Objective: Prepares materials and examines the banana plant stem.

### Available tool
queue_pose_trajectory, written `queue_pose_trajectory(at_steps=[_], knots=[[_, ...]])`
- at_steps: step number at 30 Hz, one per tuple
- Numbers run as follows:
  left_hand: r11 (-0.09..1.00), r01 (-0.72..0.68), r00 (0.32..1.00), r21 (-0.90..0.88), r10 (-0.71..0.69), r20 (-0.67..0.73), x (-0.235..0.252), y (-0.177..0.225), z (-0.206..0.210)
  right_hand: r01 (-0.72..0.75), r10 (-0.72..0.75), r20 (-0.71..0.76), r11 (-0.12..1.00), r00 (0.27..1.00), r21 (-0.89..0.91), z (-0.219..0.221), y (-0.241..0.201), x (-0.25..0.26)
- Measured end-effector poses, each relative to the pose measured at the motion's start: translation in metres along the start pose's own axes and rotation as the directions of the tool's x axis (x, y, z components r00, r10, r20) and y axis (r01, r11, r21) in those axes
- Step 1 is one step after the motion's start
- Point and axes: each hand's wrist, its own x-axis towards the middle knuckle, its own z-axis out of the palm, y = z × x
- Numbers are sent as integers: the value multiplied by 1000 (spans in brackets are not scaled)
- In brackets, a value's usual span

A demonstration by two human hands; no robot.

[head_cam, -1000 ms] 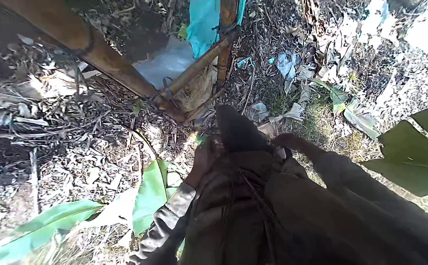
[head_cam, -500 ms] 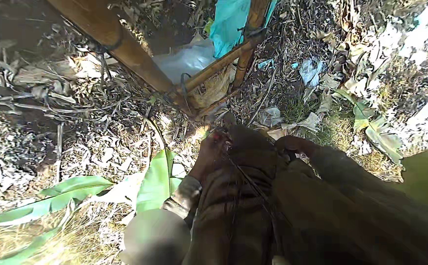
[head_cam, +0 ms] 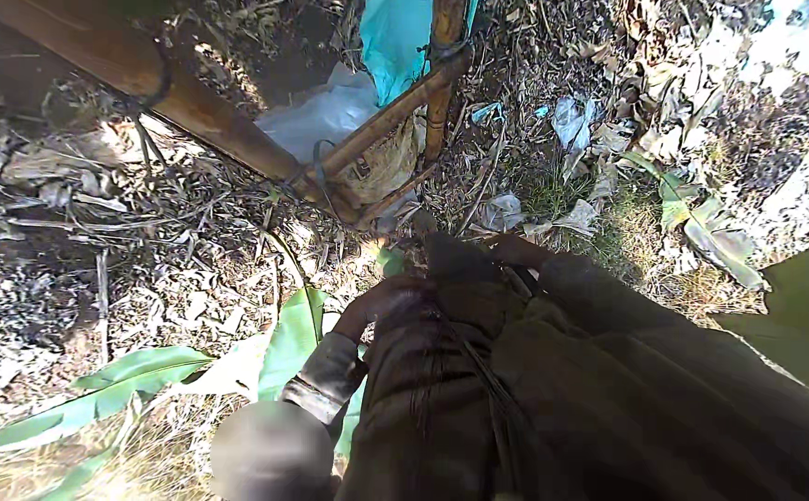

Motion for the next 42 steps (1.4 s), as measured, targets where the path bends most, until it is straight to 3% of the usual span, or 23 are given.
queue_pose_trajectory(at_steps=[2, 3, 6, 9, 12, 16, 22, 25, 27, 30, 32, 38, 42], knots=[[993, 11, 1000, -119, -11, -1, 1, -4, -5, 94, -95, -62, 995, 993, -31, 1, -5, 3], [995, 35, 999, -94, -39, -37, 3, -4, -4, 120, -122, -79, 992, 989, -26, -1, -12, -1], [981, 152, 980, 121, -134, -151, 15, 4, 8, 168, -165, -40, 981, 986, 99, -4, -40, -27], [941, 191, 982, 281, -185, -48, 28, 10, 18, 227, -235, -1, 940, 972, 256, -5, -48, -44], [891, 137, 990, 432, -137, -32, 38, 3, 21, 234, -269, 39, 893, 962, 383, -6, -51, -56], [841, 162, 985, 517, -108, -134, 41, 10, 25, 193, -238, 5, 799, 971, 570, -4, -57, -76], [857, 177, 925, 484, 23, -379, 43, -1, 24, 216, -253, -47, 697, 966, 684, -1, -49, -74], [950, 82, 814, 300, 110, -570, 36, 26, 32, 230, -282, -42, 677, 959, 699, 1, -45, -69], [980, -62, 748, 187, 169, -642, 33, 51, 43, 226, -280, -49, 647, 959, 729, 4, -50, -70], [958, -240, 744, 158, 286, -604, 36, 67, 48, 239, -287, -70, 611, 955, 755, 7, -58, -75], [942, -273, 761, 197, 337, -555, 39, 66, 51, 247, -304, -71, 592, 950, 767, 8, -63, -78], [916, -170, 749, 363, 360, -556, 48, 68, 57, 250, -312, -79, 558, 947, 791, 8, -74, -84], [900, -131, 806, 415, 341, -485, 46, 69, 54, 259, -319, -88, 546, 944, 797, 5, -76, -87]])
